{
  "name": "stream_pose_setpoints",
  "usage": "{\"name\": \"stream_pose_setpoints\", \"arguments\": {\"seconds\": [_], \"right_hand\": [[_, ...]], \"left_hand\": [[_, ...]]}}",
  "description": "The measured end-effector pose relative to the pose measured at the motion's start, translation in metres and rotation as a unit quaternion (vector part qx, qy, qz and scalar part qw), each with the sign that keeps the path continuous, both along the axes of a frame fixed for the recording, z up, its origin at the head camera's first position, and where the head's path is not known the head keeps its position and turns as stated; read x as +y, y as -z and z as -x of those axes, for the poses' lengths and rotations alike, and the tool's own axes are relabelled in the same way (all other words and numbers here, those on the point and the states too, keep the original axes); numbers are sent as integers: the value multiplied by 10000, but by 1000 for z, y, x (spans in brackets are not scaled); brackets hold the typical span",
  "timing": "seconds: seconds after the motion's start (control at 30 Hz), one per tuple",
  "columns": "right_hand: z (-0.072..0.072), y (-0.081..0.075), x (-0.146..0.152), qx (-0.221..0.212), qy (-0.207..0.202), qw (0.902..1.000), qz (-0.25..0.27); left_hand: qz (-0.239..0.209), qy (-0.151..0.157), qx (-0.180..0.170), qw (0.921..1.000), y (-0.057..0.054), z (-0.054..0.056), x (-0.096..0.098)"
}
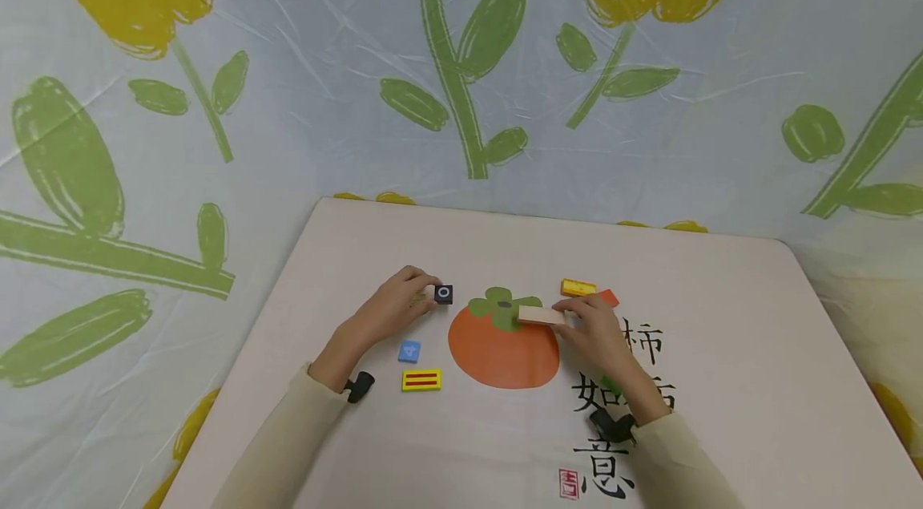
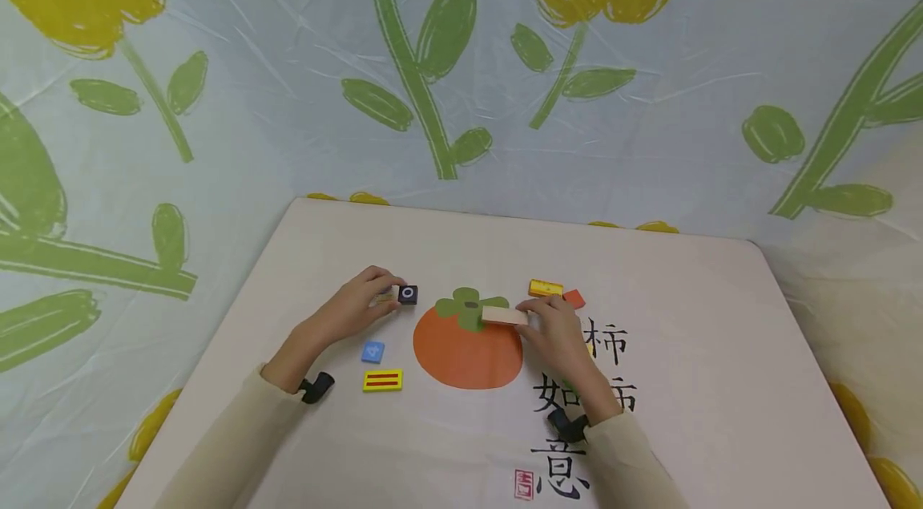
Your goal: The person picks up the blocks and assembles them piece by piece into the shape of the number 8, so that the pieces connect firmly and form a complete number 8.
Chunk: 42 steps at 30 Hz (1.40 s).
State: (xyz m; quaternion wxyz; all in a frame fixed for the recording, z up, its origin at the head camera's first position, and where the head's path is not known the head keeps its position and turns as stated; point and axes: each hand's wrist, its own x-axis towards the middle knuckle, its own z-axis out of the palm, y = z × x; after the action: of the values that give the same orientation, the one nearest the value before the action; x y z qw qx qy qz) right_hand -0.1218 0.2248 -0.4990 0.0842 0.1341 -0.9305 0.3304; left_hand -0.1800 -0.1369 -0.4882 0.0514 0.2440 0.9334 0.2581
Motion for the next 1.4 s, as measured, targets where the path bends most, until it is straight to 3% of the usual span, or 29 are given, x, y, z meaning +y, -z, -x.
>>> {"name": "stream_pose_setpoints", "arguments": {"seconds": [0.37, 0.63, 0.8, 1.1, 1.4], "right_hand": [[11, 3, -21, -479, -78, 9983, 327], [23, 8, -33, -914, -132, 9953, 301], [28, 11, -37, -1222, -18, 9922, 227], [30, 13, -39, -1355, 2, 9907, 124], [31, 13, -39, -1214, -111, 9924, 173]], "left_hand": [[-311, 404, -485, 9975, -4, 29, 33], [100, 729, -677, 9950, 3, 44, 55], [321, 802, -718, 9937, 6, 49, 65], [812, 842, -566, 9915, 6, 50, 71], [1085, 787, -481, 9898, 6, 49, 75]]}}
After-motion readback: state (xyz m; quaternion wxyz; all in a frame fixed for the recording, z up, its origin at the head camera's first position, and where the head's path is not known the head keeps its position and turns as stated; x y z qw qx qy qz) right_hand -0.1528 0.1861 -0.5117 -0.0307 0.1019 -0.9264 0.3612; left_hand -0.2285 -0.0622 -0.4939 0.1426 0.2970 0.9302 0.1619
